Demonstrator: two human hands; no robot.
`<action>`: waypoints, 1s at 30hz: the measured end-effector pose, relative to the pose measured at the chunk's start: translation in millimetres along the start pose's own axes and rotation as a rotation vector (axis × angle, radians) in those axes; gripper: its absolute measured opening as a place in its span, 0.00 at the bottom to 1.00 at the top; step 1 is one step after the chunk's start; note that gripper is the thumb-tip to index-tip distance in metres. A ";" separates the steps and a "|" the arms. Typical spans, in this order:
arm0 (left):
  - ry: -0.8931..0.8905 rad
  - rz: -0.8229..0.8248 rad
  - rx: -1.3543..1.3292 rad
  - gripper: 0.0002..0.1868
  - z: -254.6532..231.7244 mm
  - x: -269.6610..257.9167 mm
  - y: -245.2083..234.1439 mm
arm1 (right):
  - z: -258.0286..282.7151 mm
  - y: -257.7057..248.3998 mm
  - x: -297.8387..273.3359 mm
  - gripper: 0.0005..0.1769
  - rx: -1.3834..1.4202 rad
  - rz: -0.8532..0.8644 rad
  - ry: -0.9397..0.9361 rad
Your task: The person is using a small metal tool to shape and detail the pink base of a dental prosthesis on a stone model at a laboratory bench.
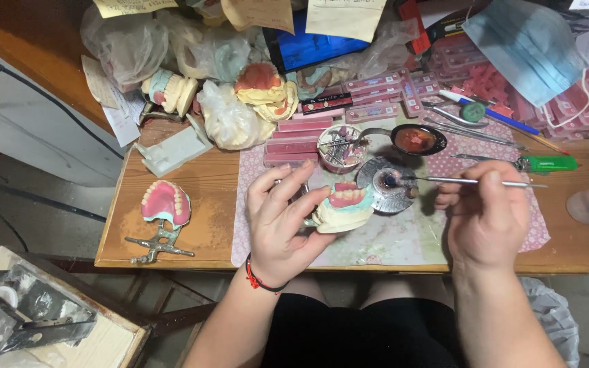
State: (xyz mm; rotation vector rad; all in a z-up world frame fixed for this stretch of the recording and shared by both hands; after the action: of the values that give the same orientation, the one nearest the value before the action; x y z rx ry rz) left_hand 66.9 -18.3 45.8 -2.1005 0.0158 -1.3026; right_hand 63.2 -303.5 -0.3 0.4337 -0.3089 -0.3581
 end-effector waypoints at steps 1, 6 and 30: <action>-0.001 0.002 0.000 0.21 -0.3 0.2 -0.9 | -0.1 -0.3 0.0 0.14 0.000 -0.001 0.001; -0.023 0.024 -0.065 0.25 0.6 -0.3 -1.8 | -4.8 -1.1 0.4 0.16 -0.048 0.050 0.074; 0.000 0.063 -0.138 0.28 0.5 2.2 1.3 | 13.6 4.1 12.3 0.14 -0.093 -0.017 -0.003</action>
State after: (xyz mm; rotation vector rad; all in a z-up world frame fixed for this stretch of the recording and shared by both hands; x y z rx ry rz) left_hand 68.9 -19.9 46.7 -2.1964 0.1750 -1.2969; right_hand 70.3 -309.8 15.9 0.3448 -0.2901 -0.3877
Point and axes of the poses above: each hand's wrist, its own x-axis towards the middle knuckle, its own y-axis out of the palm, z = x × y, the point moved 4 cm from there along x, towards the middle knuckle, and after that the axes turned 8 degrees about z, right-handed, at the moved point
